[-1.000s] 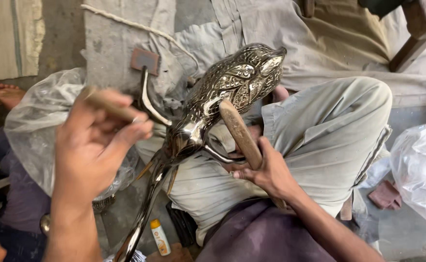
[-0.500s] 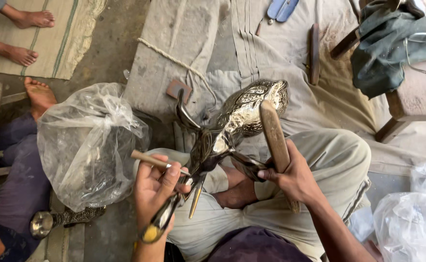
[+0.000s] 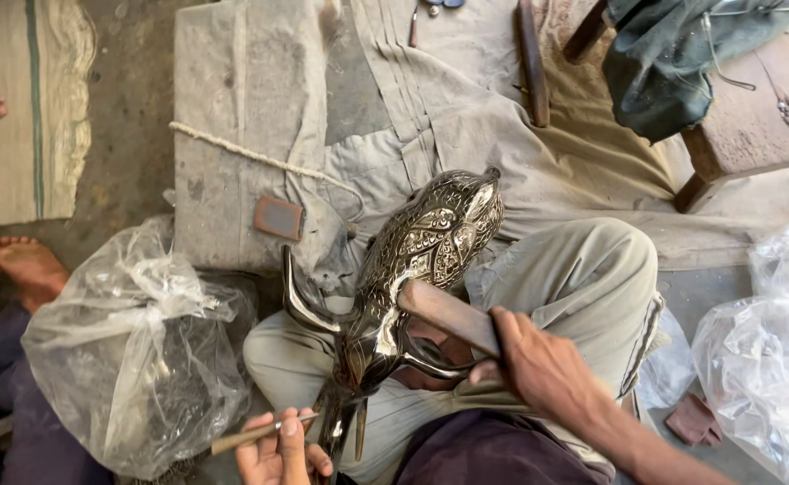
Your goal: The person uses a chisel and hammer to engrave intricate patterns onto a polished metal object shaped like a bird. They hold the chisel against the surface and strike it repeatedly to create detailed designs.
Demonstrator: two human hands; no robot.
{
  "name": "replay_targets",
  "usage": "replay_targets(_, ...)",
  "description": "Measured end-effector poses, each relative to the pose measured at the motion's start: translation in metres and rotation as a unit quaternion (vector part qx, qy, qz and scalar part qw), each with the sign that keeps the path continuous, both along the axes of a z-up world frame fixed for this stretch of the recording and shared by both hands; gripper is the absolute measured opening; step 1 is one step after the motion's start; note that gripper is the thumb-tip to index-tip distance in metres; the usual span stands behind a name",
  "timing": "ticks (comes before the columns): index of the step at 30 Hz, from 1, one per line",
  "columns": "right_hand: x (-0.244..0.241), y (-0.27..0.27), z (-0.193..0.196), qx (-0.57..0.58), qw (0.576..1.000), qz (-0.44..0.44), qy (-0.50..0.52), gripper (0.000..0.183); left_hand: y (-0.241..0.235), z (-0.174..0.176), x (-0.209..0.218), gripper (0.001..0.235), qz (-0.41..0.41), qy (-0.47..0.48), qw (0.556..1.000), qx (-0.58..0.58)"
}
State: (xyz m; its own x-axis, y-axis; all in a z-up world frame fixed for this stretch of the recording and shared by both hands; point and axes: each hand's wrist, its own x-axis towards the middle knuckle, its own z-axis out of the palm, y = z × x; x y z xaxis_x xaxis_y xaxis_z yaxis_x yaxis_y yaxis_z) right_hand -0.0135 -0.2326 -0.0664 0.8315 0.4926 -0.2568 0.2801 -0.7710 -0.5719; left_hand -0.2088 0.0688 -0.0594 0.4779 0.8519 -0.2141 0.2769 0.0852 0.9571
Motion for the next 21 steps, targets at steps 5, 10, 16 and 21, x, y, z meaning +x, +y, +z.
replay_targets(5,0.017,-0.007,0.010,0.001,0.997,-0.065,-0.028,0.074,0.003,-0.001,-0.004,0.033,-0.036,0.004,0.999,-0.029)
replay_targets(10,0.013,-0.003,0.023,-0.074,0.988,0.004,0.136,0.086,0.004,0.006,0.006,0.034,-0.062,-0.025,0.997,-0.024)
replay_targets(16,-0.006,-0.006,0.018,0.039,0.997,-0.073,0.008,0.078,0.009,0.038,0.039,0.028,-0.184,-0.085,0.977,0.070)
replay_targets(21,-0.008,-0.007,0.010,0.008,0.980,-0.195,0.046,0.068,0.011,0.078,0.097,0.030,-0.265,-0.141,0.951,0.075)
